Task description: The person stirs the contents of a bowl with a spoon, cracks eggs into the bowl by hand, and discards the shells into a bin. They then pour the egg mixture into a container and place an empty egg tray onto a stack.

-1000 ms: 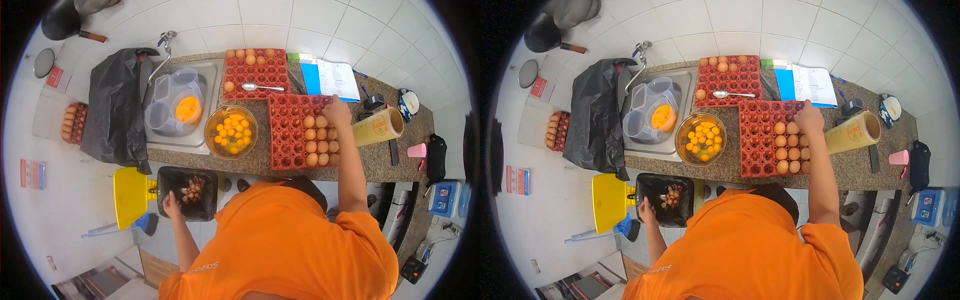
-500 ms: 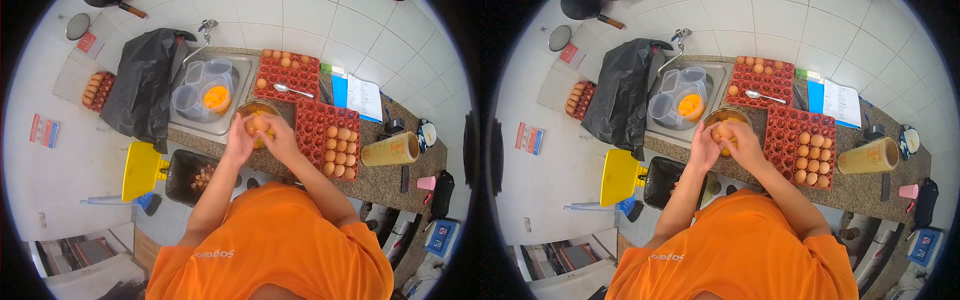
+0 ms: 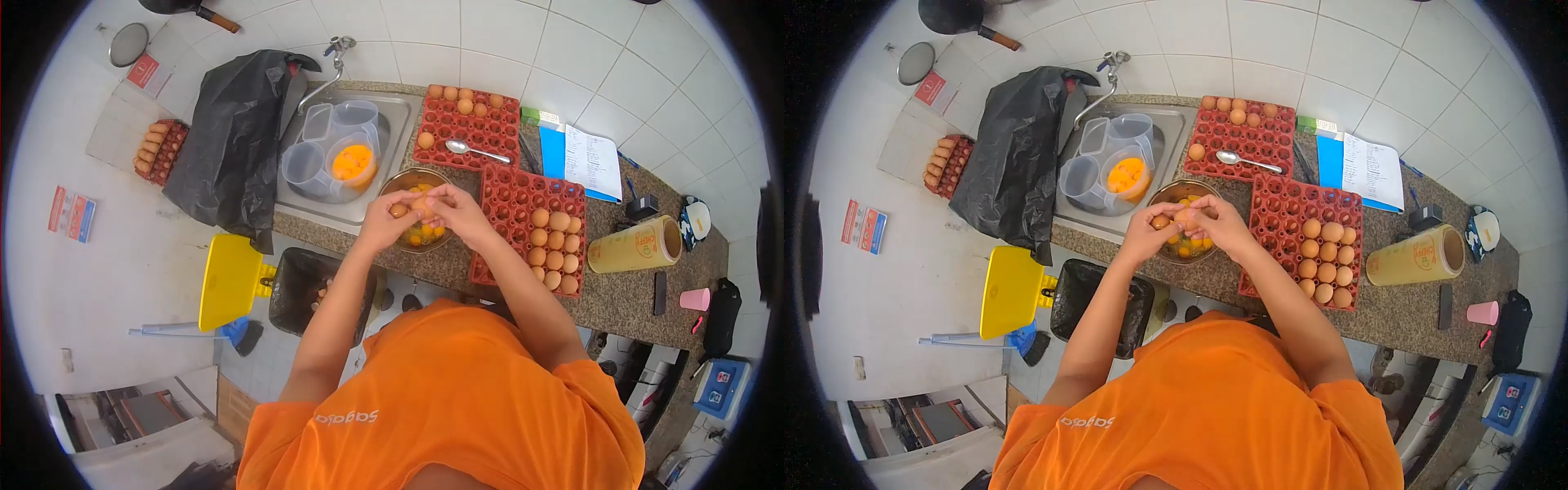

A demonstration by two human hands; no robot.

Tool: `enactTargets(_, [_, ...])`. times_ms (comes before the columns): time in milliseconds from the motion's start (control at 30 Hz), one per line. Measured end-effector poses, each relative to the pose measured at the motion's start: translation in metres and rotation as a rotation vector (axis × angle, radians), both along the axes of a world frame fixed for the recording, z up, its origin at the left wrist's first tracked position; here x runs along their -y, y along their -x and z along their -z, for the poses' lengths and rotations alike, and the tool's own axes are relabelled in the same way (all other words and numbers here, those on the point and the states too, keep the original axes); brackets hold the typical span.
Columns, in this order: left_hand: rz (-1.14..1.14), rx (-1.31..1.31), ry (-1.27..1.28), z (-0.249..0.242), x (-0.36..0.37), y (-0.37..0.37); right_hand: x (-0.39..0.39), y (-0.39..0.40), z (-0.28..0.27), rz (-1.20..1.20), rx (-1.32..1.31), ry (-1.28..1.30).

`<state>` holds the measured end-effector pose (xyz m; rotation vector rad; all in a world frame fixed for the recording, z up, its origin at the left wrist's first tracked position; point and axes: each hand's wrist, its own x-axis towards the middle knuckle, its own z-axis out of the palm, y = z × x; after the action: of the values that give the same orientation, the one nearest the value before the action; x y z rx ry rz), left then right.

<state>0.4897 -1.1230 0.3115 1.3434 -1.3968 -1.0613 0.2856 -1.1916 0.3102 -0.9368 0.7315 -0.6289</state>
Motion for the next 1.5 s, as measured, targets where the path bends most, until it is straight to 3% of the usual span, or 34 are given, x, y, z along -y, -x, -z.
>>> enactTargets(100, [-0.028,0.053,-0.035,0.002,0.002,0.000,0.002,0.002,0.009,-0.107,-0.039,0.211])
enactTargets(167, [-0.090,0.237,0.006,-0.006,0.001,0.005,0.006,0.000,0.028,-0.078,-0.158,0.458])
enactTargets(300, [-0.094,0.267,0.032,-0.005,0.002,0.000,0.009,0.010,0.005,-0.134,-0.377,0.634])
enactTargets(367, [-0.074,0.518,0.153,-0.012,-0.002,-0.004,0.010,0.012,-0.002,-0.027,-0.450,1.266])
enactTargets(400, [-0.071,0.517,0.150,-0.004,-0.003,-0.004,0.007,0.012,-0.006,-0.027,-0.452,1.262])
enactTargets(467, [-0.183,0.208,0.118,0.012,-0.004,-0.006,0.002,0.007,-0.013,0.161,-0.345,1.064])
enactTargets(500, [-0.180,0.207,0.118,0.010,-0.006,-0.004,-0.001,0.003,-0.015,0.163,-0.347,1.063])
enactTargets(567, [-0.222,-0.624,-0.390,-0.002,-0.013,0.005,-0.012,-0.007,-0.017,0.209,-0.222,0.734])
enactTargets(600, [-0.203,-0.627,-0.398,-0.004,-0.016,0.010,-0.016,-0.014,-0.007,0.166,-0.255,0.756])
enactTargets(667, [-0.197,-1.073,-0.483,-0.004,-0.029,0.016,-0.027,-0.018,-0.013,0.192,-0.385,1.263])
enactTargets(700, [-0.097,-1.244,-0.470,0.027,-0.038,0.005,-0.030,-0.014,-0.018,0.203,-0.406,1.258])
enactTargets(767, [-0.039,-1.382,-0.406,0.030,-0.064,-0.007,-0.035,-0.007,-0.031,0.158,-0.336,1.174])
enactTargets(867, [-0.146,-1.501,-0.267,0.052,-0.131,-0.056,-0.019,0.057,-0.059,0.352,-0.839,1.039])
enactTargets(900, [-0.288,-1.448,-0.205,0.056,-0.157,-0.070,-0.006,0.082,-0.055,0.389,-1.061,1.061])
enactTargets(933, [-0.561,-1.172,-0.267,0.062,-0.183,-0.085,0.001,0.105,-0.054,0.382,-1.329,0.946])
enactTargets(967, [-0.795,-0.760,-0.412,0.060,-0.201,-0.092,0.009,0.126,-0.052,0.238,-1.552,0.852])
enactTargets(1000, [-0.814,-0.220,-0.576,0.098,-0.236,-0.125,0.017,0.146,-0.033,0.088,-1.670,0.823])
enactTargets(1033, [-0.898,0.083,-0.528,0.153,-0.274,-0.154,0.025,0.164,-0.008,-0.087,-1.678,0.845])
enactTargets(1133, [-1.085,0.297,-0.642,0.151,-0.294,-0.161,0.027,0.156,-0.020,-0.008,-1.702,0.798])
enactTargets(1167, [-1.089,0.006,-0.682,0.151,-0.286,-0.164,0.028,0.157,-0.023,-0.015,-1.699,0.799])
enactTargets(1233, [-1.077,-0.527,-0.535,0.082,-0.232,-0.119,0.039,0.156,-0.029,-0.038,-1.692,0.706])
enactTargets(1300, [-0.762,-0.887,-0.341,0.078,-0.194,-0.110,0.039,0.150,-0.043,0.009,-1.659,0.670])
enactTargets(1367, [-0.547,-1.031,-0.279,0.020,-0.144,-0.064,0.034,0.144,-0.047,0.052,-1.627,0.630])
enactTargets(1467, [-0.279,-1.147,-0.224,-0.017,-0.086,-0.012,0.022,0.132,-0.041,0.302,-1.032,0.659])
enactTargets(1500, [-0.230,-1.168,-0.232,-0.027,-0.069,0.001,0.015,0.112,-0.037,0.377,-0.715,0.640])
